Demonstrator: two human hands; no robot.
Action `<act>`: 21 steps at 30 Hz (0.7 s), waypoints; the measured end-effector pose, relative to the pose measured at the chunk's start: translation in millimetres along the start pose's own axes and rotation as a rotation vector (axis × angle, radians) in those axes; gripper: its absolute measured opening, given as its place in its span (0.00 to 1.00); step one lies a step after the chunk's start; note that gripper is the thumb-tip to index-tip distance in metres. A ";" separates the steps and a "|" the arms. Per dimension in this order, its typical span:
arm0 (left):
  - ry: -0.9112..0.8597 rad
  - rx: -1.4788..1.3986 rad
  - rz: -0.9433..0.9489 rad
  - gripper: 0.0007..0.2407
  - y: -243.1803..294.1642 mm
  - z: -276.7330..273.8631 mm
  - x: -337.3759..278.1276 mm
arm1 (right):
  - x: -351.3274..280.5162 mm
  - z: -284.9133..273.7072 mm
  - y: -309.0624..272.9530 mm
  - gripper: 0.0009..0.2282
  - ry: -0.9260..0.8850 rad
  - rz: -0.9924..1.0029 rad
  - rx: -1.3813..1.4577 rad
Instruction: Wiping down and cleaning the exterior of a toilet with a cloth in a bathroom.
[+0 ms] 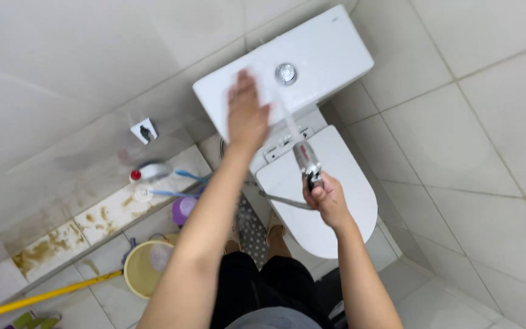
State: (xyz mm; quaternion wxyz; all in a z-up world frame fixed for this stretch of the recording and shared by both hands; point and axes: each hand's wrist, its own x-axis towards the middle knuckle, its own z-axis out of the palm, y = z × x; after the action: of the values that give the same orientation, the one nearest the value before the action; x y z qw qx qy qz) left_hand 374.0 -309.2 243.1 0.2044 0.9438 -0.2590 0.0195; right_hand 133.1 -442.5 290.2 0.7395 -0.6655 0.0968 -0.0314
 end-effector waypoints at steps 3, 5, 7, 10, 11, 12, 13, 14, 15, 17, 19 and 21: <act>-0.033 0.019 -0.180 0.32 14.3 -51.6 -2.2 | 0.8 -17.1 1.0 0.31 -0.047 0.038 -0.009; -0.034 0.065 -0.183 0.32 37.1 -30.7 12.1 | 6.7 -23.7 1.6 0.30 -0.054 0.028 0.046; -0.042 0.111 -0.165 0.32 51.4 -15.3 15.6 | 10.0 -26.1 4.8 0.30 -0.040 0.015 0.104; 0.004 0.037 -0.014 0.33 70.9 11.8 7.7 | 10.5 -43.8 10.8 0.30 0.039 -0.062 0.052; 0.008 0.104 0.051 0.32 74.2 20.5 5.9 | 11.2 -48.9 10.3 0.30 0.047 -0.069 0.083; 0.003 0.175 0.115 0.32 74.2 28.5 -0.5 | 8.2 -49.6 11.5 0.30 0.059 -0.069 0.122; -0.005 0.182 0.138 0.32 83.6 32.7 14.4 | 10.4 -54.7 12.2 0.30 0.080 -0.075 0.134; -0.047 0.195 0.236 0.32 91.8 37.0 23.7 | 8.0 -56.4 14.4 0.30 0.093 -0.044 0.185; -0.090 0.207 0.333 0.32 100.1 42.3 33.0 | 6.0 -58.3 17.3 0.30 0.104 -0.014 0.236; -0.198 0.182 0.333 0.33 134.4 45.9 88.3 | 6.1 -63.8 29.8 0.30 0.134 -0.034 0.213; -0.292 0.154 0.326 0.34 164.0 61.0 142.4 | 10.7 -71.7 33.9 0.30 0.154 -0.057 0.173; -0.207 0.236 0.315 0.31 173.5 77.7 187.8 | 16.4 -71.9 29.9 0.30 0.145 -0.096 0.178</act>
State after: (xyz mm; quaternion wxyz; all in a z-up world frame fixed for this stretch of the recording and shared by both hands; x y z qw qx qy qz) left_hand 445.0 -566.0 263.9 0.0594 0.9059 -0.4189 -0.0156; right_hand 133.4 -512.3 252.1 0.7844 -0.5969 0.1150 -0.1232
